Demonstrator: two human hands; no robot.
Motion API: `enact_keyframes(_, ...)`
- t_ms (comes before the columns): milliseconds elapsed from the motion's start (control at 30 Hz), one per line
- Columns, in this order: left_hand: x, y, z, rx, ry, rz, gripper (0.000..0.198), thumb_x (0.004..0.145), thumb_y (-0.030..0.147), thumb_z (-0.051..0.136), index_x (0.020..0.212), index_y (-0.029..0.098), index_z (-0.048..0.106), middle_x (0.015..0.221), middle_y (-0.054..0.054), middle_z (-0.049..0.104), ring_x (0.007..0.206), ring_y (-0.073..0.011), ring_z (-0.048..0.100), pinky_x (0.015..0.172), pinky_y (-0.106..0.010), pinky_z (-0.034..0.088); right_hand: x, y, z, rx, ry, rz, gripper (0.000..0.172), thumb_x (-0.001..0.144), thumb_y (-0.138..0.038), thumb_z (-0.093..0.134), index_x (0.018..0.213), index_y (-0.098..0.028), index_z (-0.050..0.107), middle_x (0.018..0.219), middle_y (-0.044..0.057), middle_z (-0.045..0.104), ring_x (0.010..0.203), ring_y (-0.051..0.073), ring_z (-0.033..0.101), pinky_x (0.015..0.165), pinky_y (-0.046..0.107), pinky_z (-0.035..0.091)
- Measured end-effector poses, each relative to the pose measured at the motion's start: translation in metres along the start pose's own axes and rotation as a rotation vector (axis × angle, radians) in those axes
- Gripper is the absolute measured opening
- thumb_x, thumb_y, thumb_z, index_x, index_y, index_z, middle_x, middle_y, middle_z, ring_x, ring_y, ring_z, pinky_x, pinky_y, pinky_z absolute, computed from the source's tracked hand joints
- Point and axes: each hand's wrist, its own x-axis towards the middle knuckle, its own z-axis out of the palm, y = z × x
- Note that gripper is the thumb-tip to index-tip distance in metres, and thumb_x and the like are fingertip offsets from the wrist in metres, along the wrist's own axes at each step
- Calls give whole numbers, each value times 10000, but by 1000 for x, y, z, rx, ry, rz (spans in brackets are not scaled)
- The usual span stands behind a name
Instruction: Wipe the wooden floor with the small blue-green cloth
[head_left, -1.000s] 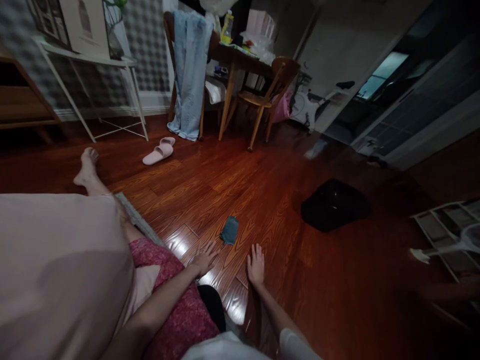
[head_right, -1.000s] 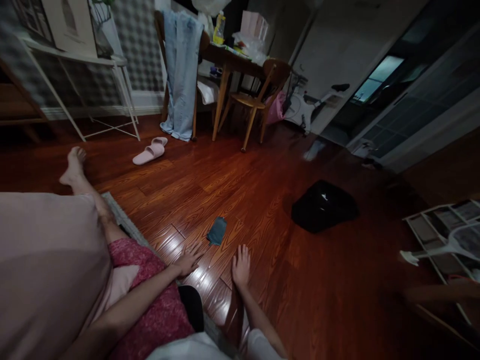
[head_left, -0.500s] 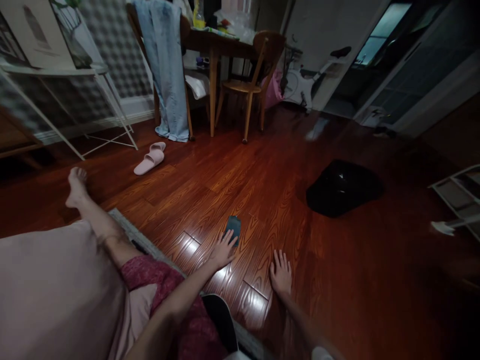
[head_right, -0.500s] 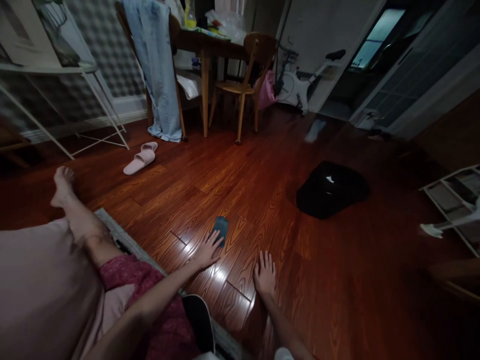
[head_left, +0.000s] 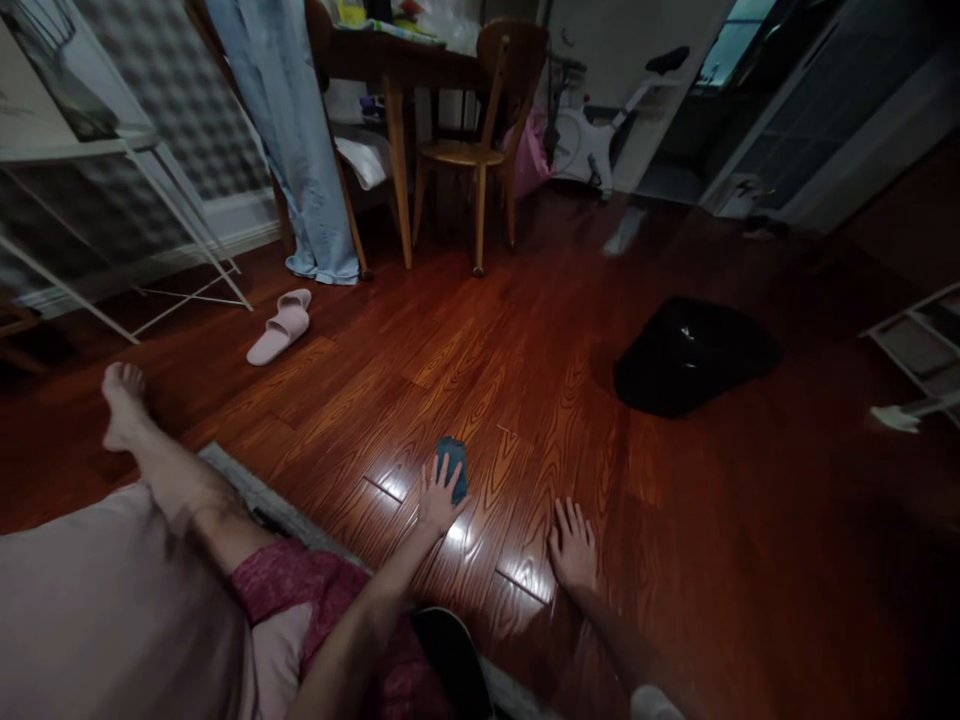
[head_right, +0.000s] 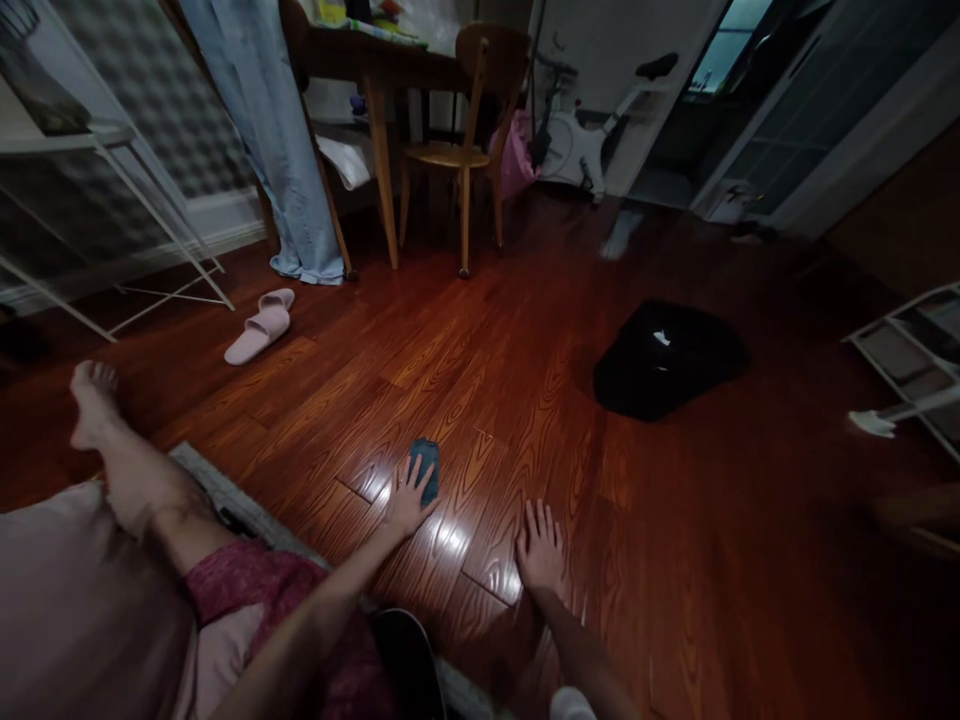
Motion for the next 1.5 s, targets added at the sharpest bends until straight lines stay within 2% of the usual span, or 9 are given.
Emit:
enact_keyframes(300, -74, 32, 11, 49, -140, 200, 839, 923, 567, 505, 1595, 126, 266, 1671, -179, 175, 1545, -363, 92, 1225, -595, 115, 3, 1, 6, -9, 5, -2, 672, 960, -272, 329, 1618, -244, 197, 1651, 68, 315, 1514, 238, 281, 1219, 470, 218)
enact_keyframes(433, -74, 43, 14, 50, -173, 340, 784, 968, 552, 438, 1593, 112, 260, 1673, -162, 175, 1547, -303, 133, 1246, -527, 113, 5, -3, 5, -14, 21, 10, 640, 962, -266, 312, 1600, -224, 270, 1635, 77, 350, 1519, 231, 270, 1218, 465, 224)
enact_keyframes(533, -61, 29, 9, 62, -147, 346, 785, 975, 561, 424, 1611, 154, 208, 1669, -126, 209, 1544, -272, 164, 1249, -500, 140, 5, -5, 4, -9, 38, 19, 620, 966, -263, 293, 1583, -216, 316, 1625, 76, 370, 1519, 219, 268, 1216, 459, 232)
enact_keyframes(867, -46, -108, -22, 161, 128, -427, 685, 982, 471, 335, 1573, 125, 331, 1636, -159, 287, 1518, -327, 243, 1207, -583, 211, 7, -4, 9, -11, 59, 20, 619, 950, -265, 322, 1566, -220, 359, 1616, 68, 390, 1510, 221, 284, 1202, 456, 260)
enact_keyframes(1033, -50, -98, -13, 199, 151, -517, 666, 974, 416, 359, 1543, 70, 382, 1616, -217, 304, 1509, -375, 242, 1202, -599, 209, 7, -3, 11, -12, 55, 16, 621, 948, -271, 324, 1567, -224, 356, 1619, 68, 384, 1506, 225, 292, 1202, 461, 254)
enact_keyframes(1133, -49, -58, -6, 155, 76, -324, 654, 960, 364, 397, 1553, 91, 369, 1630, -200, 274, 1519, -383, 200, 1203, -608, 202, 7, -3, 10, -7, 51, 13, 637, 941, -271, 338, 1575, -220, 336, 1624, 68, 374, 1509, 228, 285, 1199, 460, 260)
enact_keyframes(1333, -61, 19, 0, -58, -241, 439, 820, 911, 374, 530, 1622, 213, 155, 1692, -87, 56, 1554, -306, 63, 1237, -528, 170, 7, -5, 6, -1, 54, 16, 623, 948, -270, 321, 1568, -213, 352, 1625, 81, 371, 1510, 232, 284, 1205, 468, 250)
enact_keyframes(1433, -62, 27, 0, -97, -309, 631, 853, 919, 466, 537, 1624, 256, 106, 1692, -56, 121, 1555, -272, 92, 1243, -526, 144, 7, -5, 4, -13, 48, 19, 615, 951, -268, 313, 1562, -217, 363, 1612, 77, 396, 1505, 225, 296, 1206, 461, 246)
enact_keyframes(1500, -56, 16, -3, -75, -290, 597, 832, 927, 491, 528, 1622, 274, 125, 1687, -45, 163, 1553, -261, 111, 1244, -525, 139, 7, -4, 4, -19, 42, 19, 617, 948, -270, 319, 1561, -226, 365, 1604, 70, 410, 1501, 219, 307, 1203, 452, 252)
